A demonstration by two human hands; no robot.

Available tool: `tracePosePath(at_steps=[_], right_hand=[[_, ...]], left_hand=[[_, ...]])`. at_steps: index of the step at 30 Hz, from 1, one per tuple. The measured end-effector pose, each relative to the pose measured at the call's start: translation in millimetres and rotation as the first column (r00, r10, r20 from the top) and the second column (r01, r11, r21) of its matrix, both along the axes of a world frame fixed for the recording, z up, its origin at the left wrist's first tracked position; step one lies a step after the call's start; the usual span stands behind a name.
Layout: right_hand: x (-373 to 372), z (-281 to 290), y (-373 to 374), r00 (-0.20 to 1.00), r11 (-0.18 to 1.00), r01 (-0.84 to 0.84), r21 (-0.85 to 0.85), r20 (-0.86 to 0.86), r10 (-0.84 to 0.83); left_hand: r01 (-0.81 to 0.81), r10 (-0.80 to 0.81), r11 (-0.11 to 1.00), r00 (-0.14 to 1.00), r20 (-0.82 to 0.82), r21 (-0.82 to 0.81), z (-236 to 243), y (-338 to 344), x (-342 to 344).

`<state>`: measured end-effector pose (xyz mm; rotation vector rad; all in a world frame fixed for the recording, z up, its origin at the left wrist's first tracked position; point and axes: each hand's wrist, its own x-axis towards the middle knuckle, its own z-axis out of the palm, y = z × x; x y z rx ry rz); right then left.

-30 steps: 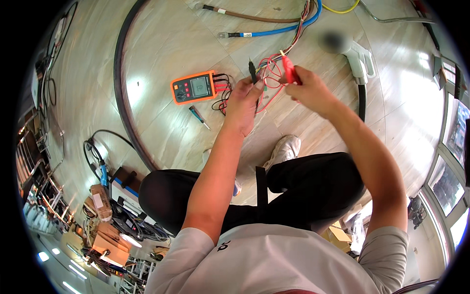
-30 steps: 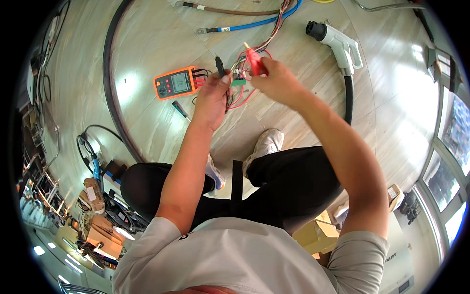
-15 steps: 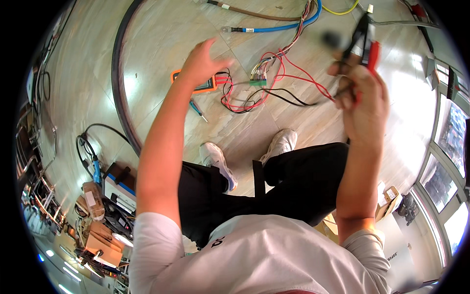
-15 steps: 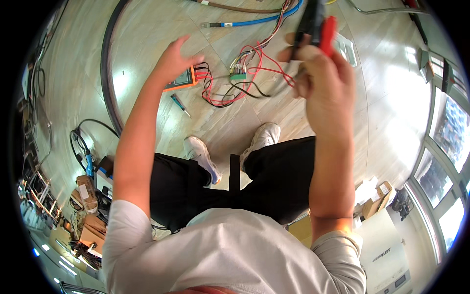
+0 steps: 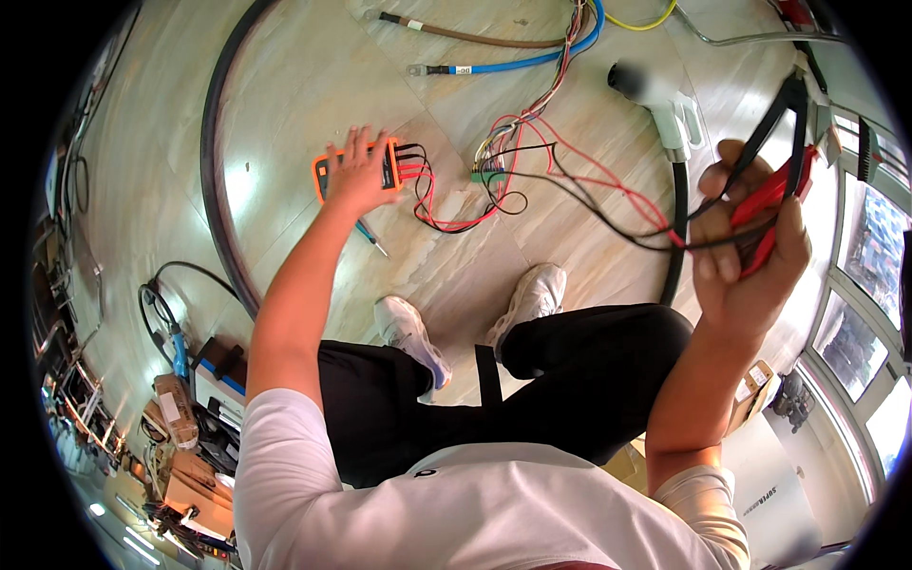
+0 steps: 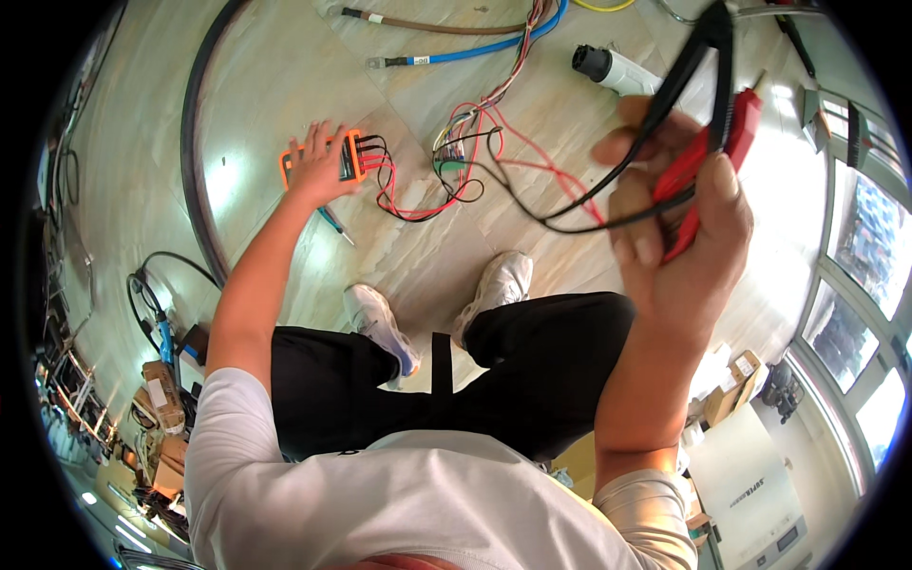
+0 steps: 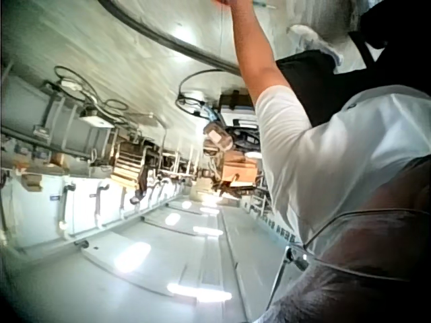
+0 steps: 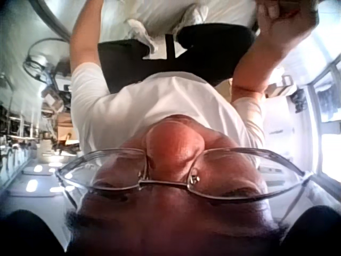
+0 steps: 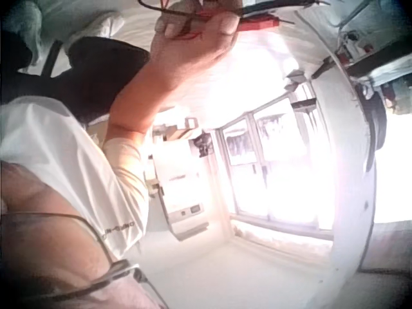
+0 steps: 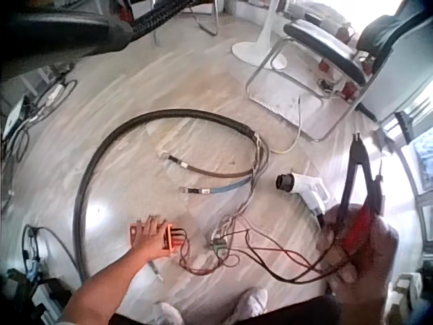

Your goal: The person writes in a notebook, uses a multimeter to test electrical cables and connectors on a workbench and on the floor, and handles a charging plug.

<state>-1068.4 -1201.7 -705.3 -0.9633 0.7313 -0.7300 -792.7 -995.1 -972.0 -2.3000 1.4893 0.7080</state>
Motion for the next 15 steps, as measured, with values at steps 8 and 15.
tracePosePath(at_steps=[8,15], right_hand=[[-9,6,12,0.935,0.958,-0.238,0.162,0.307,0.18],[-12,4,7,0.956,0.981,0.019,0.194,-0.29,0.039]], left_hand=[[-0.008,-0.278,0.847,0.845,-0.456,-0.531,-45,-133,-97],[-0.588,0.281,0.761,0.68,-0.677,-0.275,-51,-75,-72]])
